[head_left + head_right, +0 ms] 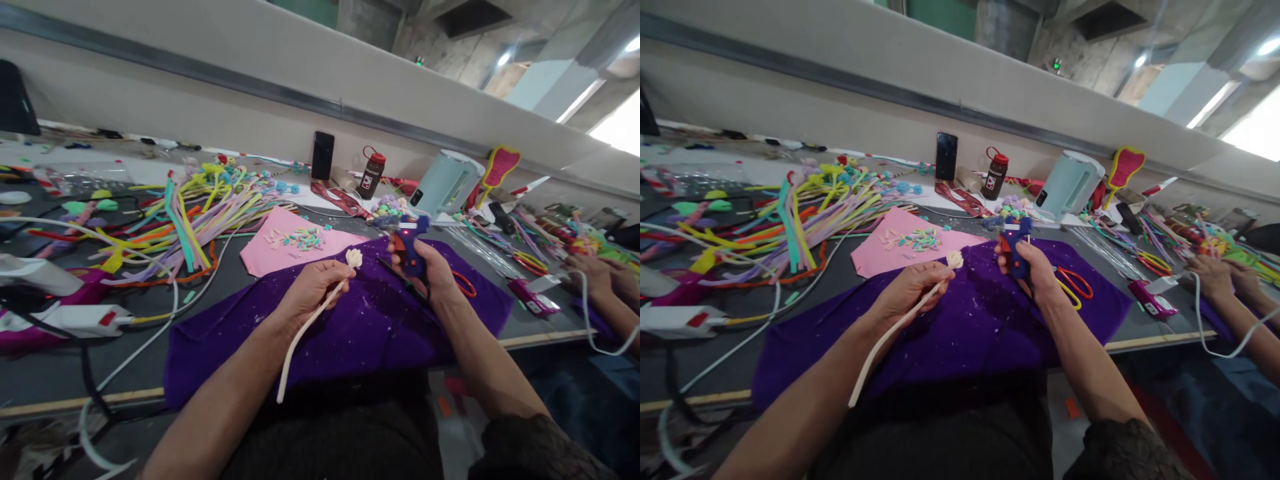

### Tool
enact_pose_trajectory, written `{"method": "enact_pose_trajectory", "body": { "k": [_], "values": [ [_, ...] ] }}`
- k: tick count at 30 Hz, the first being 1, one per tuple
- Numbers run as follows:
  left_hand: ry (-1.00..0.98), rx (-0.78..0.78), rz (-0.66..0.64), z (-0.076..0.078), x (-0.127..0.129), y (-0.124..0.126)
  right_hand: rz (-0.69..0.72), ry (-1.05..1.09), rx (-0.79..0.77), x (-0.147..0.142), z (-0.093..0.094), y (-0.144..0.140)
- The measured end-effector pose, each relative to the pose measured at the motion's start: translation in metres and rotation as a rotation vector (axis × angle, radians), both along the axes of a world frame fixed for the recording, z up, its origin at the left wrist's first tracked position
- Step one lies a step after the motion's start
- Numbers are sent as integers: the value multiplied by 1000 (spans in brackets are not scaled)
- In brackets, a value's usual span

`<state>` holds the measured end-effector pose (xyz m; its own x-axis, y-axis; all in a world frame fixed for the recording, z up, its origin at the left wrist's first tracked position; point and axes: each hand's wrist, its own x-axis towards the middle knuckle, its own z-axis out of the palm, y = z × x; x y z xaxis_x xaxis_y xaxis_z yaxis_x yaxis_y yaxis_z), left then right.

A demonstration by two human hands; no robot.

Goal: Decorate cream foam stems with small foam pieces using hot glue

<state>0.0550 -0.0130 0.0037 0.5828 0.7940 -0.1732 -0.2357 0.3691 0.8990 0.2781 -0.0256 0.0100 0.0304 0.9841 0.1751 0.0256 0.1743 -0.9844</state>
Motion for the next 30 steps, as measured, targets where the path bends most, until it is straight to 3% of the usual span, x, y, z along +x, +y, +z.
{"method": "enact_pose_trajectory", "body": {
  "k": [3, 6, 12, 19, 30],
  "values": [
    [33, -28, 8, -4, 3, -1, 0, -33, 47, 1, 7, -31],
    [68, -10, 7, -10, 7, -1, 61, -203, 55, 6, 10, -62],
    [183, 86, 9, -14, 10, -3, 121, -494, 8, 24, 2, -99],
    [248, 146, 14, -16, 11, -5, 125, -651, 12, 30, -17, -111],
    [250, 187, 4, -18, 11, -5, 96, -836, 36, 18, -10, -110]
  ]
}}
